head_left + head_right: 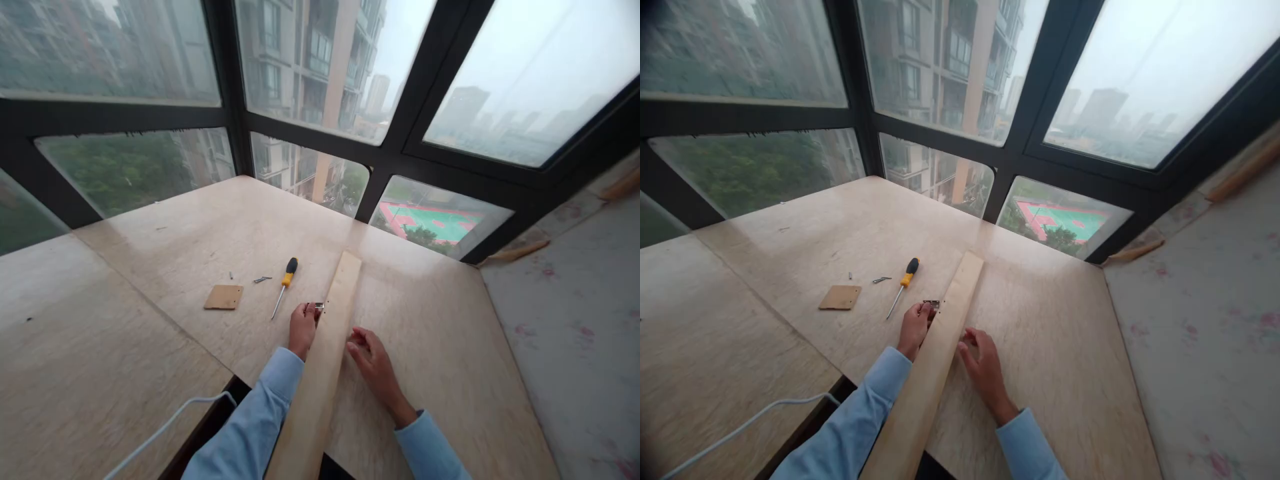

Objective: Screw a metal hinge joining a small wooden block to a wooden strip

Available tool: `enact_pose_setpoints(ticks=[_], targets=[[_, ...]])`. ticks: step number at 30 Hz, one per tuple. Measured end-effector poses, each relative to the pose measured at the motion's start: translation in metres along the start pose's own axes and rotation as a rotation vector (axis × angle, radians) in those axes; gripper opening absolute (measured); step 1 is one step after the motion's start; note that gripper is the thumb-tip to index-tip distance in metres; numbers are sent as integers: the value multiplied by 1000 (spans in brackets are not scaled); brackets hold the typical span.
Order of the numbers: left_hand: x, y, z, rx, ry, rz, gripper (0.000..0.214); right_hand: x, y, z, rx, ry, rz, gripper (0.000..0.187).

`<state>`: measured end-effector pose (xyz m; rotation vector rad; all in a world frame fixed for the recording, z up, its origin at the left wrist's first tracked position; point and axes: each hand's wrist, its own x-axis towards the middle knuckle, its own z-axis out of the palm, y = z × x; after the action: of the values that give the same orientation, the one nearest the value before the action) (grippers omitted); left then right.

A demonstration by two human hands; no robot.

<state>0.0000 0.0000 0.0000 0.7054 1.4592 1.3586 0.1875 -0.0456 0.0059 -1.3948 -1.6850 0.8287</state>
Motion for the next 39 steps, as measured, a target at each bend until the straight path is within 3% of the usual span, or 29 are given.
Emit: enact_pose_setpoints(ticks=[6,15,19,24,28,32,36,39], targets=[[3,3,-1,-29,8,-50,29,-3,-3,6,-2,59,-47,27],[-2,10,-3,-90,-47,-25,47,-12,-7,5,226,4,56,33],[-7,11,-3,-91,-34,38,55,-18,-15,11,162,4,66,33],[-12,14,-1,84,38,189,47,-22,-27,20,91,0,25,35],[-17,22,1,244,65,291,36,-19,-28,25,243,-28,157,34],[-22,32,0,241,15,318,33,-15,-23,29,373,-23,250,36],[-26,33,-5,167,-96,272,36,-4,-28,28,158,120,86,47],[-26,27,-9,81,-152,183,39,18,-42,25,37,101,-94,38]])
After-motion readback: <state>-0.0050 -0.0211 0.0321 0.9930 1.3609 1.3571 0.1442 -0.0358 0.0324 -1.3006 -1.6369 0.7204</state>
